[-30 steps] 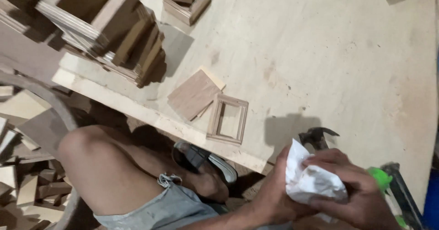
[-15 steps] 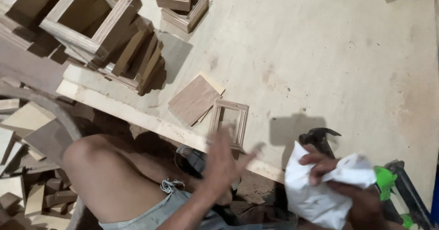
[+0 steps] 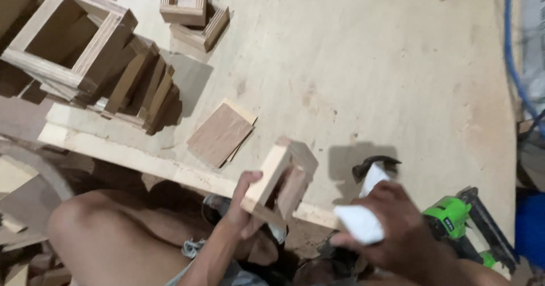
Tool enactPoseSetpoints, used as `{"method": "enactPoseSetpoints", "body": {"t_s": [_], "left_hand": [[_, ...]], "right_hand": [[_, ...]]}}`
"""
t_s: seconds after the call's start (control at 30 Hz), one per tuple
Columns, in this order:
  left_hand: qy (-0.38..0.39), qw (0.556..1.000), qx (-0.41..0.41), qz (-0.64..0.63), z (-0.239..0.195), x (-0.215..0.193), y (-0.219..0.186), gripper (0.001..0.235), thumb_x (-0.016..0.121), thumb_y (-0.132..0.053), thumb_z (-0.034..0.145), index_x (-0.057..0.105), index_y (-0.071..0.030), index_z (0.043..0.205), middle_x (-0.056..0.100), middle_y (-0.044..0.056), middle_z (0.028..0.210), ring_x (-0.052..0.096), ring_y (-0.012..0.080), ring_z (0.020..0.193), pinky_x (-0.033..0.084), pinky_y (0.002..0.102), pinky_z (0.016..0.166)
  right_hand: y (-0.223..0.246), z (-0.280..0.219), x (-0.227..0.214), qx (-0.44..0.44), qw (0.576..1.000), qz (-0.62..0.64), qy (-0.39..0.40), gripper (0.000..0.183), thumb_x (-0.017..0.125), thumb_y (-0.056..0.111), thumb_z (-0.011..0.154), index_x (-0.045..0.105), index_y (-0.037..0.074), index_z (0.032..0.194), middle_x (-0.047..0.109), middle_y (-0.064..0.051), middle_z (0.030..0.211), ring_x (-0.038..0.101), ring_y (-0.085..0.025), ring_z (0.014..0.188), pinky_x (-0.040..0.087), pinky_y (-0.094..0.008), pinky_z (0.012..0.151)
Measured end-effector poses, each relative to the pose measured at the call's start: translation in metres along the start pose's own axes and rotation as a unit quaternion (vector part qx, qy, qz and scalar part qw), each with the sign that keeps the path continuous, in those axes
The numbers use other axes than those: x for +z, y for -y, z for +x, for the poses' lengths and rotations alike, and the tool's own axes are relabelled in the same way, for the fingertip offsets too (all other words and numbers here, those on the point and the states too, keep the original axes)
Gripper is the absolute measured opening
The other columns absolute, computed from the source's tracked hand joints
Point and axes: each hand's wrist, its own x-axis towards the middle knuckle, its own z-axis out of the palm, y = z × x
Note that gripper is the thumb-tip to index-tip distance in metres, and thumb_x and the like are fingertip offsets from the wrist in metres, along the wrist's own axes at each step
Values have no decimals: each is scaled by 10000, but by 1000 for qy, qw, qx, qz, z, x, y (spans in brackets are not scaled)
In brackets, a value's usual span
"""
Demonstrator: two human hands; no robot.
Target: Assembling small wooden boxes by applying glue to the edges and fastening them with a pneumatic nail gun on a workbench.
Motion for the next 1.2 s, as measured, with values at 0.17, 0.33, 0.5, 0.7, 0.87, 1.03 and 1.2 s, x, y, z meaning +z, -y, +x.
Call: {"method": "enactPoseSetpoints", "body": {"t_s": [0.17, 0.33, 0.5, 0.7, 0.87, 1.03, 1.2], "left_hand": [[-36, 993, -86, 77, -10, 27, 2, 716, 523, -560, 718, 627, -74, 1234, 645, 156, 1119, 576, 283, 978, 466, 422, 885], [-115, 984, -129, 37, -23, 64, 4, 631, 512, -560, 758, 685, -58, 1100, 704, 135, 929, 606, 253, 776, 455, 351, 723], [-112, 985, -133, 18, -31, 74, 6, 598, 499, -590, 774, 672, -96, 1062, 684, 89, 863, 587, 213, 704, 429, 336, 616], [-81, 989, -122, 16, -32, 79, 8, 514, 496, -546, 849, 670, -97, 1030, 673, 53, 760, 554, 163, 564, 386, 290, 490], [-83, 990, -107, -44, -34, 86, 11, 481, 545, -448, 857, 629, -21, 1063, 582, 94, 755, 490, 170, 561, 452, 277, 495], [-114, 984, -132, -16, -41, 93, 9, 482, 530, -480, 821, 645, -80, 1066, 601, 62, 818, 545, 162, 673, 429, 288, 677], [-111, 985, -131, -19, -47, 92, 12, 462, 496, -420, 845, 619, -40, 1077, 617, 110, 883, 575, 222, 808, 443, 341, 798]], "right_hand": [[41, 27, -14, -136, 985, -107, 25, 523, 752, 529, 869, 642, 23, 946, 718, -125, 894, 679, -275, 820, 505, -466, 899], [56, 48, -20, -209, 963, -159, 66, 487, 596, 491, 1010, 563, 36, 840, 533, -123, 650, 515, -294, 650, 451, -450, 818], [52, 45, -13, -222, 955, -167, 104, 313, 677, 305, 916, 588, 5, 929, 581, -141, 759, 531, -306, 700, 445, -476, 854], [59, 46, -9, -183, 963, -175, 88, 473, 572, 467, 1024, 510, 79, 760, 475, -108, 590, 476, -282, 623, 437, -441, 834], [49, 45, -11, -175, 963, -198, 57, 200, 601, 244, 920, 568, 65, 835, 499, -85, 631, 496, -284, 642, 417, -413, 771], [51, 49, -16, -145, 968, -199, 50, 401, 640, 445, 984, 586, 94, 797, 505, -52, 605, 489, -252, 598, 409, -397, 722], [22, 31, -10, -113, 964, -219, 101, 384, 589, 462, 963, 587, 96, 848, 551, -67, 642, 506, -268, 663, 406, -430, 798]]}}
